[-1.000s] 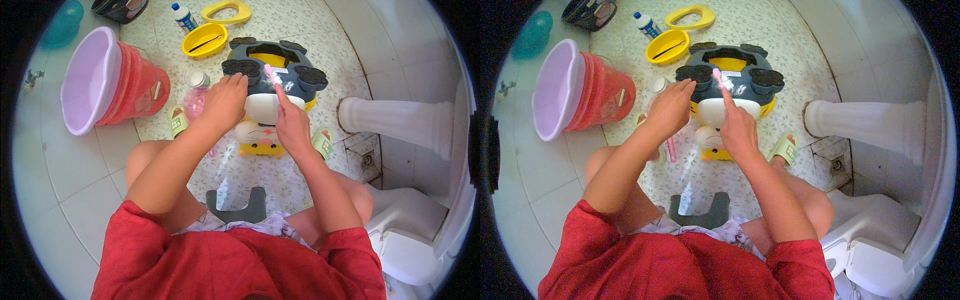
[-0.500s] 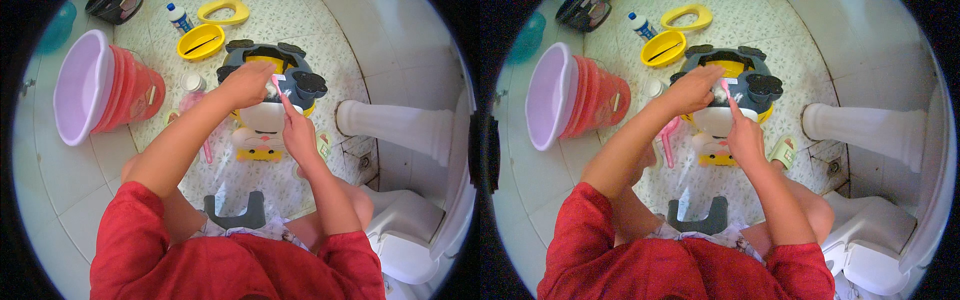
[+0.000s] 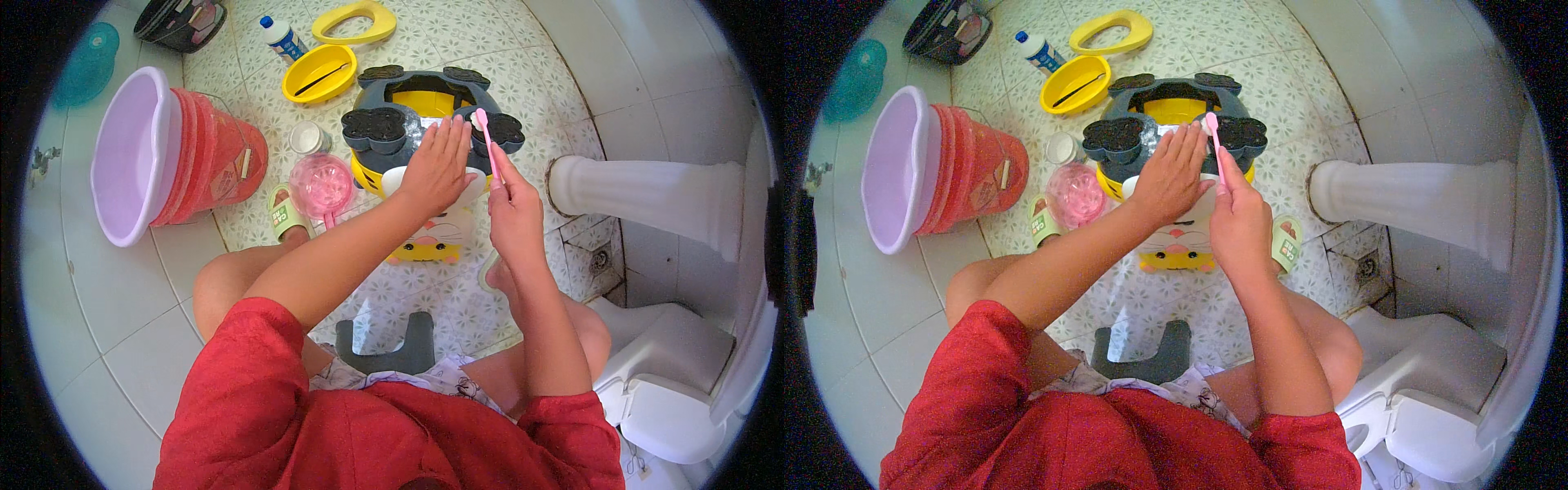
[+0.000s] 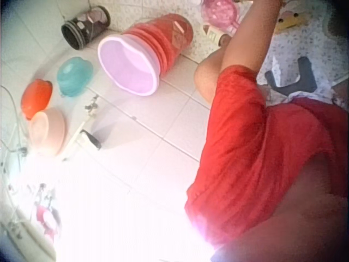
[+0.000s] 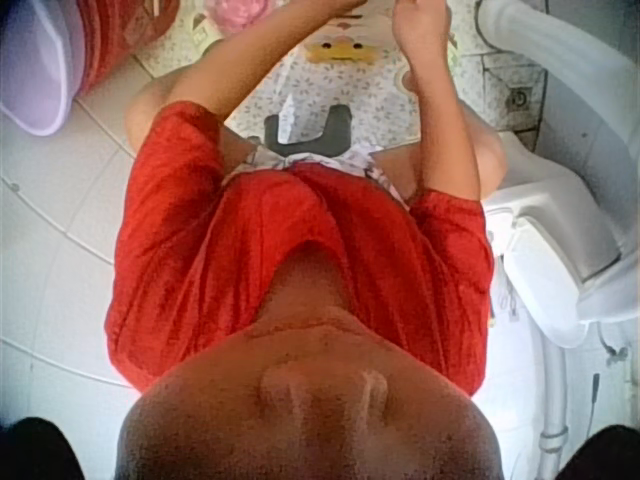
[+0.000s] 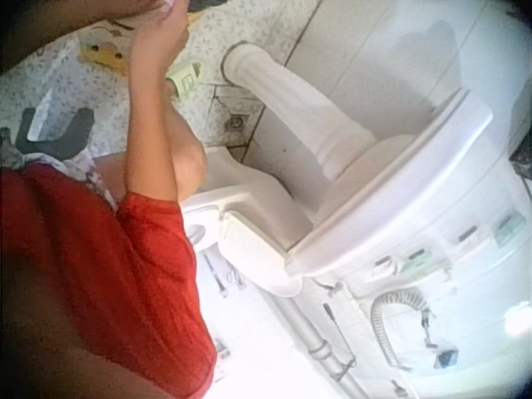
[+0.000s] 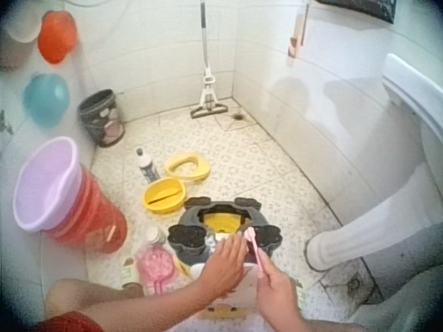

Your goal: The person cleans a plastic child's potty by scrubbing its surfaces with a toothbrush, pouring cleaning powder onto it, washing hands and tools in a basin under running water, and scrubbing the potty further with the toothbrush.

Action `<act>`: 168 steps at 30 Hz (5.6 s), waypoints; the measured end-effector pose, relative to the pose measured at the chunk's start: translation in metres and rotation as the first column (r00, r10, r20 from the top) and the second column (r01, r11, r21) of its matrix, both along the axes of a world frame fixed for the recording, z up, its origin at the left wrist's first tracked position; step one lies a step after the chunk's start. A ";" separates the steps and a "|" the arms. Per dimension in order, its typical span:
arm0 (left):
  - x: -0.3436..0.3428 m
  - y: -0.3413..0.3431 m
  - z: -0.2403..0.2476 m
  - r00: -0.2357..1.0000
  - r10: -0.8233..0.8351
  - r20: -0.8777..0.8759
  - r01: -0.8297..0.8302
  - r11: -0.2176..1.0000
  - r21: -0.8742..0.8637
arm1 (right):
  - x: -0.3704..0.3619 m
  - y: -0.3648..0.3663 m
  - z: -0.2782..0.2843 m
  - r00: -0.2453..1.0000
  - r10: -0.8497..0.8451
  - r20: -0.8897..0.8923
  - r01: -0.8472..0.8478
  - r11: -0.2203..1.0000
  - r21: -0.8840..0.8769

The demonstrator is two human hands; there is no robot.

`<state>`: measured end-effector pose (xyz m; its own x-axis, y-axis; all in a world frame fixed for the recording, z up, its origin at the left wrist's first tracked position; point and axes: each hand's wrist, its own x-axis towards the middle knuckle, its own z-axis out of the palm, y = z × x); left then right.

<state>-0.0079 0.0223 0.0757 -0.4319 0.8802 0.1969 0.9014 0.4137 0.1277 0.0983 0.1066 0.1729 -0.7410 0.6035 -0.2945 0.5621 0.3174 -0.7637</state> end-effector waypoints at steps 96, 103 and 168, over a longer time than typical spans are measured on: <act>-0.120 -0.082 -0.113 0.112 -0.104 0.988 -0.460 0.876 0.144 | -0.209 0.024 -0.143 0.852 0.313 0.419 -0.039 0.837 -0.546; -0.112 -0.094 -0.074 0.135 -0.232 0.963 -0.311 0.913 0.264 | -0.207 0.028 -0.139 0.880 0.282 0.382 -0.045 0.851 -0.523; -0.152 -0.060 -0.047 0.537 -0.296 0.790 0.316 0.939 0.137 | -0.196 0.048 -0.159 0.884 0.175 0.432 0.187 0.716 -0.672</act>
